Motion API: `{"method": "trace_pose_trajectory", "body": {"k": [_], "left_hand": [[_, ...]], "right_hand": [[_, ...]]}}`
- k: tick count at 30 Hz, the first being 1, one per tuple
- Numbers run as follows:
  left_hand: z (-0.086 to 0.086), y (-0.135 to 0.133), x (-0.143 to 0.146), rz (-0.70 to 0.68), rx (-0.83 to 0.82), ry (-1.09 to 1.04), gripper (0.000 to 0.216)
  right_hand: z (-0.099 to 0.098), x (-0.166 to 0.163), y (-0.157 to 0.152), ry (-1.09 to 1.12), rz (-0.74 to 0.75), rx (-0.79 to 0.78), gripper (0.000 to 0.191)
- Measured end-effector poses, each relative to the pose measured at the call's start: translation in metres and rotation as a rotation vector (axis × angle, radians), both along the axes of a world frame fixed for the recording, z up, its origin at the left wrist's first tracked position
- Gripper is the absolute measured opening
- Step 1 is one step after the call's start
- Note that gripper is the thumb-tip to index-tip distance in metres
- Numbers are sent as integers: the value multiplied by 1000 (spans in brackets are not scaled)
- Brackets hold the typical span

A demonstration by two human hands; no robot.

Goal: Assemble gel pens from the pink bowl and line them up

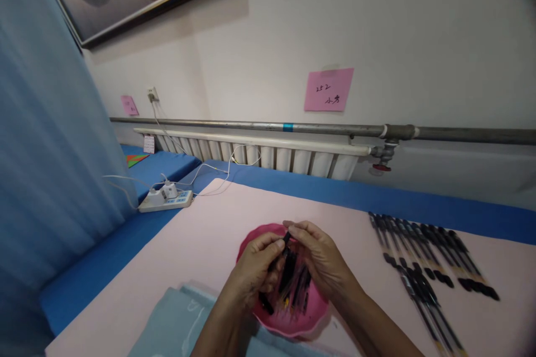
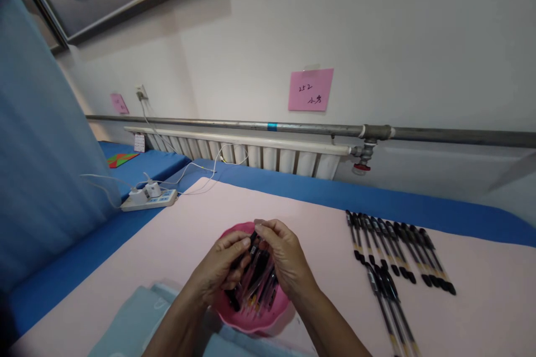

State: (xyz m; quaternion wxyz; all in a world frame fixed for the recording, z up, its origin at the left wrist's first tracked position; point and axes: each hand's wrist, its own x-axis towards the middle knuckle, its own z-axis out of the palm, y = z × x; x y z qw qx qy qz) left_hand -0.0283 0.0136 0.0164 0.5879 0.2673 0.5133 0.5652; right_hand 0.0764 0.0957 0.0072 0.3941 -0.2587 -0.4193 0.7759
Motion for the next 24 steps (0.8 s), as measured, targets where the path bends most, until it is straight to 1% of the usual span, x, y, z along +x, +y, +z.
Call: {"method": "trace_pose_trajectory", "body": {"k": [4,8,13,17,21,24], "left_hand": [[0,1,1,11,1,5,27],[1,1,1,15,-6,15,28],[0,1,1,23,4,0,31],[-2,2,0,49,26,27,31],[-6,5,0,81,62,148,26],[-9,4,1,156,177,373,22]], "right_hand": [[-2,0,1,-10,18,21,22],[-4,1,1,-33,24,47,16],[-5,1,3,-55,32,62,26],[-10,0,5,-92,4,98,21],[-14,0,6,-95,11,116,18],[-12,0,4,-89,-9,121,19]]}}
